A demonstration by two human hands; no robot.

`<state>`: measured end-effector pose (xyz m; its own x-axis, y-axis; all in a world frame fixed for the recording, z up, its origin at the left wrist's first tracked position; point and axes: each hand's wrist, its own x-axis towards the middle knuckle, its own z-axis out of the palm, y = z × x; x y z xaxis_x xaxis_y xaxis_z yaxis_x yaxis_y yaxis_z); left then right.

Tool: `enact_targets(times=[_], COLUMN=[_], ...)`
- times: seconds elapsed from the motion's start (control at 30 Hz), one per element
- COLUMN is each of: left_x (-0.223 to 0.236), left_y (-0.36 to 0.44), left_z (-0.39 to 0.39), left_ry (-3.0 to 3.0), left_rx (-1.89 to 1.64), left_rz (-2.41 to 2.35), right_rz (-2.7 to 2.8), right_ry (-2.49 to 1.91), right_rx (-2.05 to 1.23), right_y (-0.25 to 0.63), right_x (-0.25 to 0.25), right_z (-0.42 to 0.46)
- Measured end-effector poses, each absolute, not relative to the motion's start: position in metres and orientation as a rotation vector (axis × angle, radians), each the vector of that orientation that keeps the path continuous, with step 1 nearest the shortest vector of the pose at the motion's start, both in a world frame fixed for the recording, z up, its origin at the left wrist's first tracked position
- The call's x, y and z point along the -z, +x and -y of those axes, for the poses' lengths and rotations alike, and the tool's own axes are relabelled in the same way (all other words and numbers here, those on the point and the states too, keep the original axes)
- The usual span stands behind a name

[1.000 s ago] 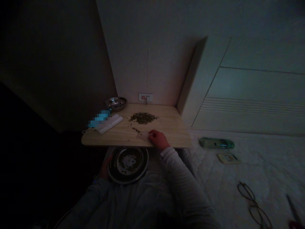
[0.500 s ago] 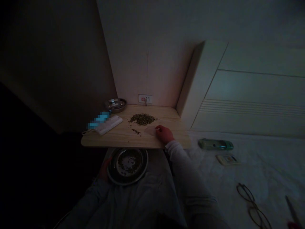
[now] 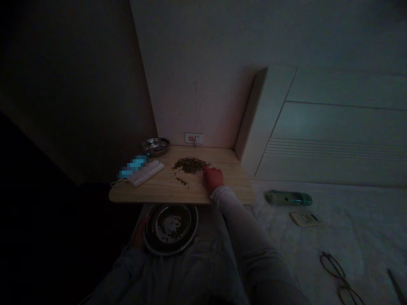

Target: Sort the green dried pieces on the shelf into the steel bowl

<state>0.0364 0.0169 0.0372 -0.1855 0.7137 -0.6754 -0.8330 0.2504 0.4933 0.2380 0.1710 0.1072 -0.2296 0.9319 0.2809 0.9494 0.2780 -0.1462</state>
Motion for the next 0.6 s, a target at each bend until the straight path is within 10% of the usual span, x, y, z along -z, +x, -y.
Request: enact_targets(times=[0.6], left_x=[-0.043], left_y=[0.039], left_z=[-0.014], left_ry=[-0.072], left_rx=[-1.446], left_rz=[-0.952], right_rz=[2.253], right_ry=[-1.394], right_rx=[-0.382], right_y=[0.241], right_x=[-0.100], right_z=[-0.155])
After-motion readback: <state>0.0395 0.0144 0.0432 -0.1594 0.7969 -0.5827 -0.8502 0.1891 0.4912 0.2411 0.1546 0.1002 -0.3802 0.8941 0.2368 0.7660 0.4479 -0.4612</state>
